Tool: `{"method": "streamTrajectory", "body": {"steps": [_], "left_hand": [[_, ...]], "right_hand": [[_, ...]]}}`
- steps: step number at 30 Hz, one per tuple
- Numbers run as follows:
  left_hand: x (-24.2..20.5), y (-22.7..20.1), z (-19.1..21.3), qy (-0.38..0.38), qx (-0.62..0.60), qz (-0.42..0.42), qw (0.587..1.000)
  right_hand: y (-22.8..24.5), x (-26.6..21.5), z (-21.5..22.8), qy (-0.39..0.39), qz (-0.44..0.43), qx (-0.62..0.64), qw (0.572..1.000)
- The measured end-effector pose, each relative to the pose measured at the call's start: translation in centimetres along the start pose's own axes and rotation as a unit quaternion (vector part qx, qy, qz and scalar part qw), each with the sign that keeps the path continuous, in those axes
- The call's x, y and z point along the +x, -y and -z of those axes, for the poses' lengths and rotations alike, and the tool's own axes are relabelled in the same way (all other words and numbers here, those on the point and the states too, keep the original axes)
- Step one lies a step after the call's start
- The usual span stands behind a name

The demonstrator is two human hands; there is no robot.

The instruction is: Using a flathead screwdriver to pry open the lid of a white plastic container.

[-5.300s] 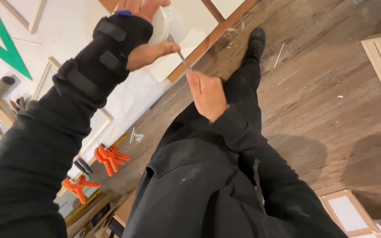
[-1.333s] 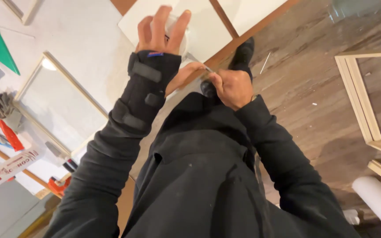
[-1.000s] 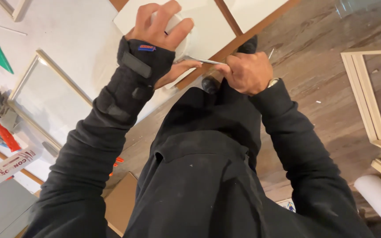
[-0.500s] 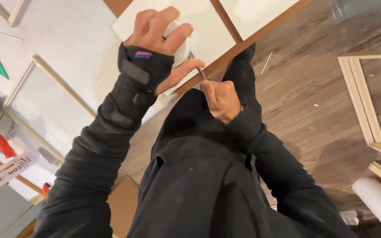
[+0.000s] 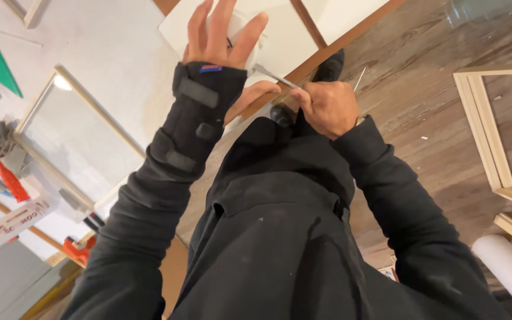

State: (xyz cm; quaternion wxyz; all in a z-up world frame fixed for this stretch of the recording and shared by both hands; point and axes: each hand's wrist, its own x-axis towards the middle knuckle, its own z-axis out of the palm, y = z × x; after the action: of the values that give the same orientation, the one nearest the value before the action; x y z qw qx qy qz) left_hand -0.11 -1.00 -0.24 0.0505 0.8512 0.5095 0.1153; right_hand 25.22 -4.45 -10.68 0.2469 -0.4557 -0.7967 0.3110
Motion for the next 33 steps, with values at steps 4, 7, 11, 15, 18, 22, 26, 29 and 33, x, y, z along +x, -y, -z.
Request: {"method": "streamTrajectory", "body": {"steps": [4, 7, 11, 15, 18, 22, 26, 29, 33], "left_hand": [[0.1, 1.1, 0.2, -0.022, -0.084, -0.012, 0.996], [0.2, 2.0, 0.5, -0.009, -0.087, -0.039, 0.995], [0.1, 2.2, 0.0, 0.008, -0.05, -0.034, 0.998], [0.5, 2.5, 0.3, -0.004, -0.072, -0.051, 0.996], [0.8, 2.2, 1.1, 0.001, -0.085, -0.048, 0.995], [0.5, 2.5, 0.1, 0.024, -0.064, -0.046, 0.997], [1.1, 2.3, 1.0, 0.027, -0.056, -0.07, 0.996], [0.8, 3.0, 0.7, 0.012, -0.061, -0.083, 0.995], [0.6, 2.8, 0.6, 0.038, -0.057, -0.085, 0.994]], "right_hand": [[-1.3, 0.7, 0.4, 0.006, 0.031, -0.037, 0.999], [-1.4, 1.5, 1.6, 0.012, 0.06, -0.078, 0.995], [-0.8, 0.8, 0.5, 0.008, 0.053, -0.091, 0.994], [0.3, 1.0, -0.5, 0.008, 0.016, -0.009, 1.0], [1.1, 0.3, -1.6, 0.01, -0.011, 0.078, 0.997], [1.5, 0.2, -2.6, -0.023, -0.024, 0.064, 0.997], [2.2, -0.2, -2.9, -0.04, -0.052, 0.065, 0.996], [1.0, 0.5, -4.0, -0.025, -0.027, 0.157, 0.987], [-1.0, -0.7, -6.1, 0.131, -0.112, 0.338, 0.925]]}}
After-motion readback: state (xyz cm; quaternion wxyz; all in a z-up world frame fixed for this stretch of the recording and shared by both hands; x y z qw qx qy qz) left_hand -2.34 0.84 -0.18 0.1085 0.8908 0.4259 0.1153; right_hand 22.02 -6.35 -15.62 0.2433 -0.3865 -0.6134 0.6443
